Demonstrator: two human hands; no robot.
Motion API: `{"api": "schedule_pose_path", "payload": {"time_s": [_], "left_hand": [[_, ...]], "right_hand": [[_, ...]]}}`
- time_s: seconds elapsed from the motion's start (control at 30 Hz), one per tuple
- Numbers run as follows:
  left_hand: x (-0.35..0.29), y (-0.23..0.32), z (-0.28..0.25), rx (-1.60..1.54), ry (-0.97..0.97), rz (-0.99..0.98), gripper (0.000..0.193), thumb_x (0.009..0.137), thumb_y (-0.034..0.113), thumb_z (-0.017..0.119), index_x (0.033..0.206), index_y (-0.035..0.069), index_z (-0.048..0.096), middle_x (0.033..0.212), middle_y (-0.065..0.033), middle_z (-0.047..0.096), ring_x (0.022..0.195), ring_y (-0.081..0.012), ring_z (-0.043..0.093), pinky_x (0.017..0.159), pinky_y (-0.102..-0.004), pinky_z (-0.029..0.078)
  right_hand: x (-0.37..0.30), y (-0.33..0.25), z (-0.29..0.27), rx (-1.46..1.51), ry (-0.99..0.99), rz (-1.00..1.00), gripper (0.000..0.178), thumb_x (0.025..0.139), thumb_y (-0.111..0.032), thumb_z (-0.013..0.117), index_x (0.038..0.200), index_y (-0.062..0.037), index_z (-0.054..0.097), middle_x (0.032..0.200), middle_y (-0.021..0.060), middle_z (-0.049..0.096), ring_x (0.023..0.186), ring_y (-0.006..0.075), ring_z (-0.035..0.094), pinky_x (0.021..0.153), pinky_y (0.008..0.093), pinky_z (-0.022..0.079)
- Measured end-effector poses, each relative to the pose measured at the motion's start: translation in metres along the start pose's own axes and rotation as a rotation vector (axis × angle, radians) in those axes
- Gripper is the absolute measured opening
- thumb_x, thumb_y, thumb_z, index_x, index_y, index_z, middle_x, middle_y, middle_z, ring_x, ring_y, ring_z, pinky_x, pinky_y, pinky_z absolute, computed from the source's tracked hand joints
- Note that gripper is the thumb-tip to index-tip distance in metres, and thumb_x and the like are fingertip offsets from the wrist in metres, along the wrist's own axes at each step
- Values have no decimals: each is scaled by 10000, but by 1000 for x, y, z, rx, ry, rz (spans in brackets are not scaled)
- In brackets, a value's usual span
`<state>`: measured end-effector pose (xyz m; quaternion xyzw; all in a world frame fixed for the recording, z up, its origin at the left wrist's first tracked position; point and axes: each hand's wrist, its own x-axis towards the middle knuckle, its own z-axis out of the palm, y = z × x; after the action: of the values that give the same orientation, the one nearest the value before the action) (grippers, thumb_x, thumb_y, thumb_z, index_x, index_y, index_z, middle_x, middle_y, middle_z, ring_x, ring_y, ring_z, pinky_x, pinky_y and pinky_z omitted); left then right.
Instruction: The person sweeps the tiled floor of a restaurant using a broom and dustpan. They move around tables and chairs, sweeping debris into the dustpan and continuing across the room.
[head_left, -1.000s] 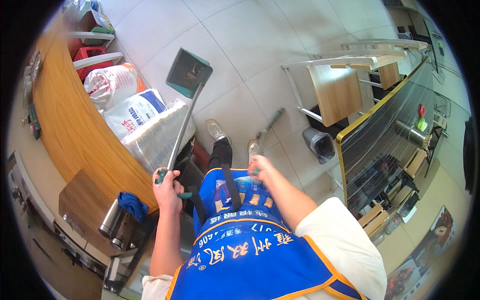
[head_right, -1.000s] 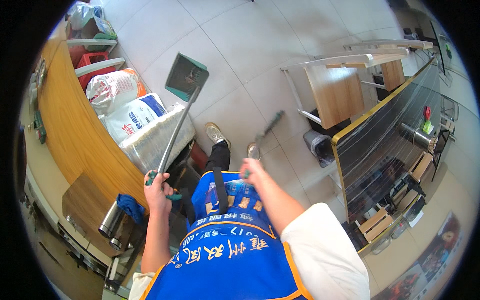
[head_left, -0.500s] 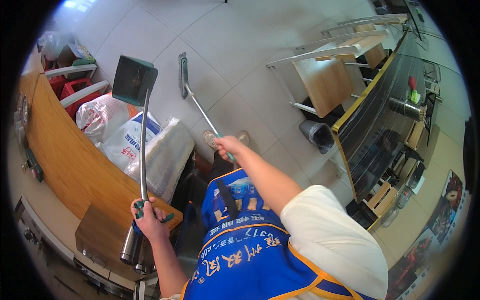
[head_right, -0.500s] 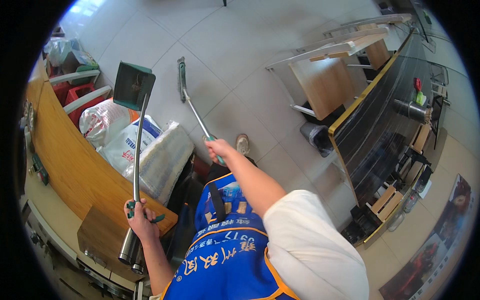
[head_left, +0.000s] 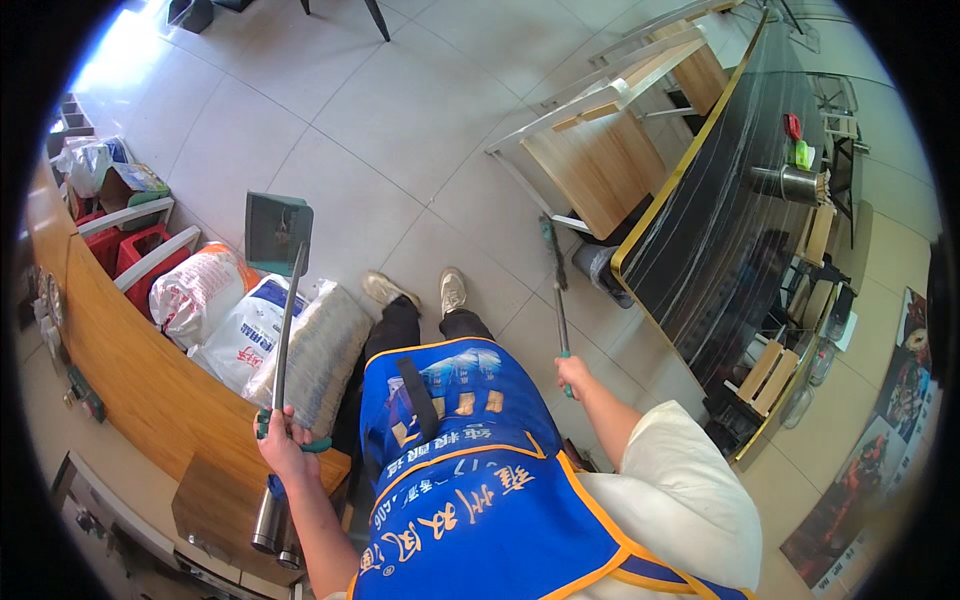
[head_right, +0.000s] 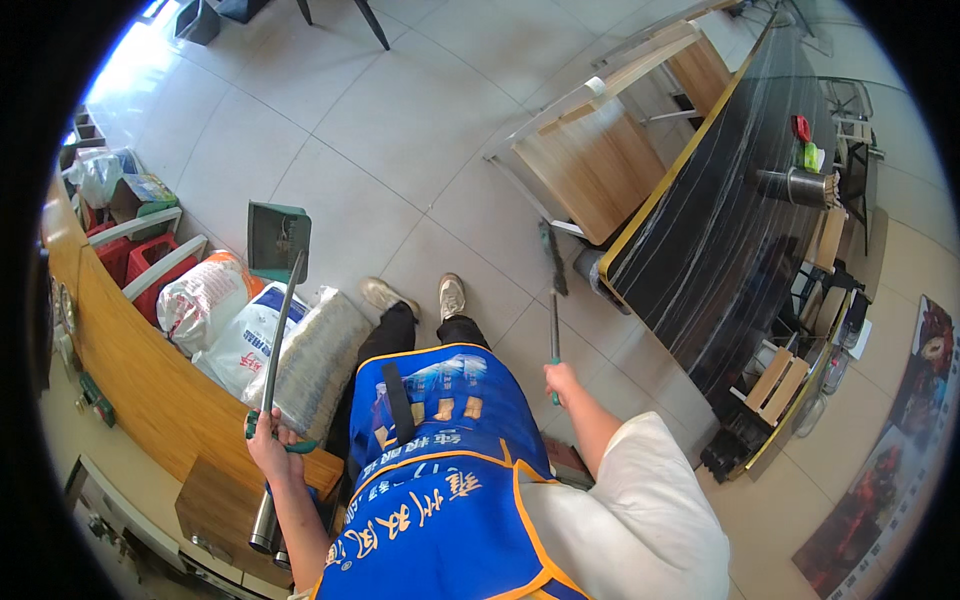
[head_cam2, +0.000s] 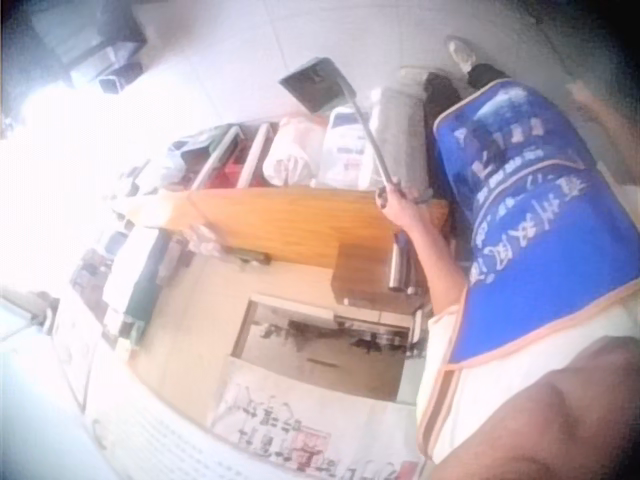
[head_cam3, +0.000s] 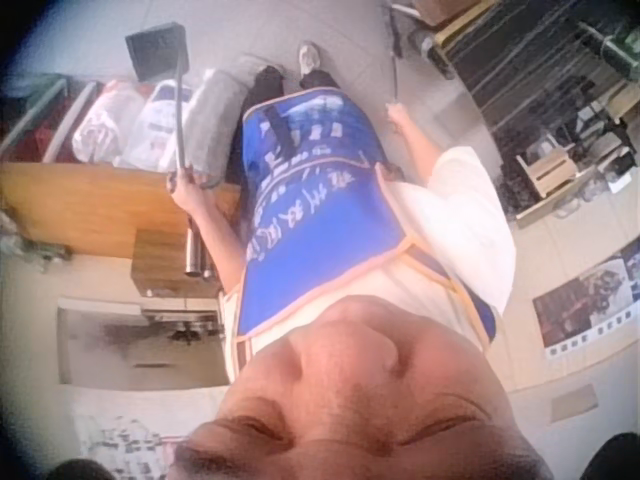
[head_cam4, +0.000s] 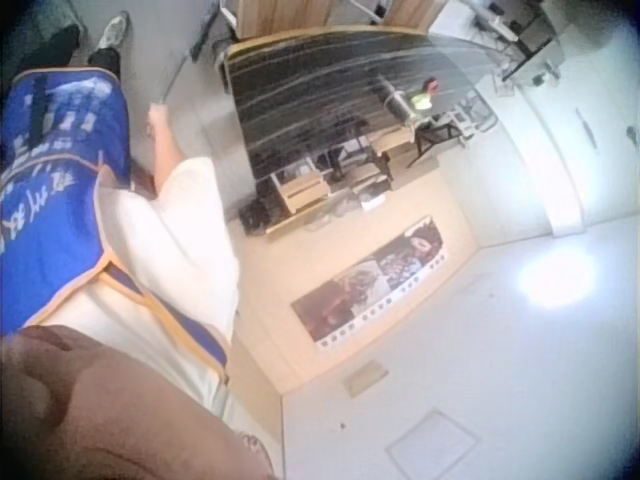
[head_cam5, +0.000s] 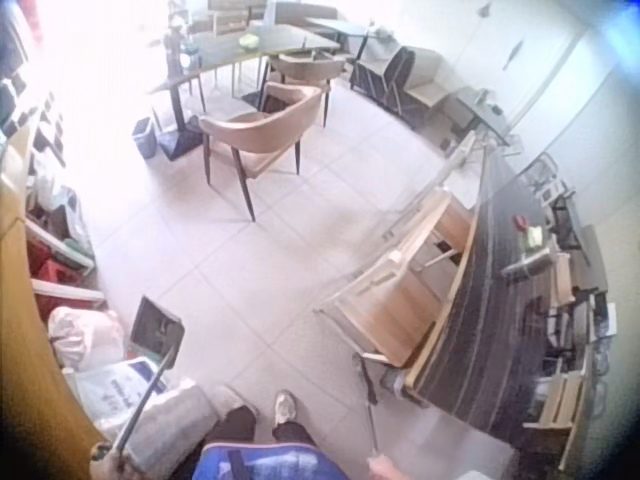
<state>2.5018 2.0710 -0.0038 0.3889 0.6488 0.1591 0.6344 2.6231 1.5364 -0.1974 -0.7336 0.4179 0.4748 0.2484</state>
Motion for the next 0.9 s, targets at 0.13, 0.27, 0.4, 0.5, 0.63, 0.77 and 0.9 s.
{"api": "schedule_pose_path", "payload": {"time_s": [0.13,0.27,0.4,0.5,0.63,0.77,0.9], "left_hand": [[27,11,11,55,-17,5,82,971,93,505,1048,97,478,862,-73,635,449,-69,380,421,-247,343],[66,34,13,112,-51,13,92,967,71,496,1050,95,463,858,-70,631,441,-68,381,404,-247,336],[100,66,7,109,-28,-22,113,959,55,498,1057,98,462,852,-70,628,431,-70,377,393,-245,331],[123,90,-1,111,-17,-12,123,955,47,500,1061,92,459,853,-77,627,430,-74,383,394,-245,340],[143,115,-12,104,-53,-1,134,953,45,507,1070,79,451,857,-85,626,437,-74,390,394,-238,344],[169,134,-11,116,-70,6,152,953,43,508,1086,68,439,869,-88,622,444,-72,394,396,-234,346],[196,141,-11,121,-89,-7,161,953,46,507,1094,70,431,876,-86,619,445,-65,392,397,-233,345]], "right_hand": [[31,-58,27,180,-158,17,422,935,-257,501,559,-64,495,464,98,464,375,227,445,329,365,297],[36,-176,133,520,-365,140,452,924,-264,495,504,-105,446,462,79,421,360,214,404,327,345,297],[-31,-264,279,570,-459,131,235,865,-88,533,639,-117,472,510,28,392,413,175,422,377,322,339],[-104,-307,375,415,-486,62,199,861,-77,559,678,-91,483,555,43,434,449,191,456,409,354,380],[-144,-361,413,318,-758,68,187,869,-95,576,717,-95,466,577,20,448,456,147,459,408,309,375],[-143,-364,357,217,-653,-15,240,911,-166,584,714,-120,455,563,-1,427,438,122,429,392,307,349],[-146,-302,270,131,-471,-56,221,907,-148,603,769,-100,437,552,4,420,415,108,412,351,302,331]]}}
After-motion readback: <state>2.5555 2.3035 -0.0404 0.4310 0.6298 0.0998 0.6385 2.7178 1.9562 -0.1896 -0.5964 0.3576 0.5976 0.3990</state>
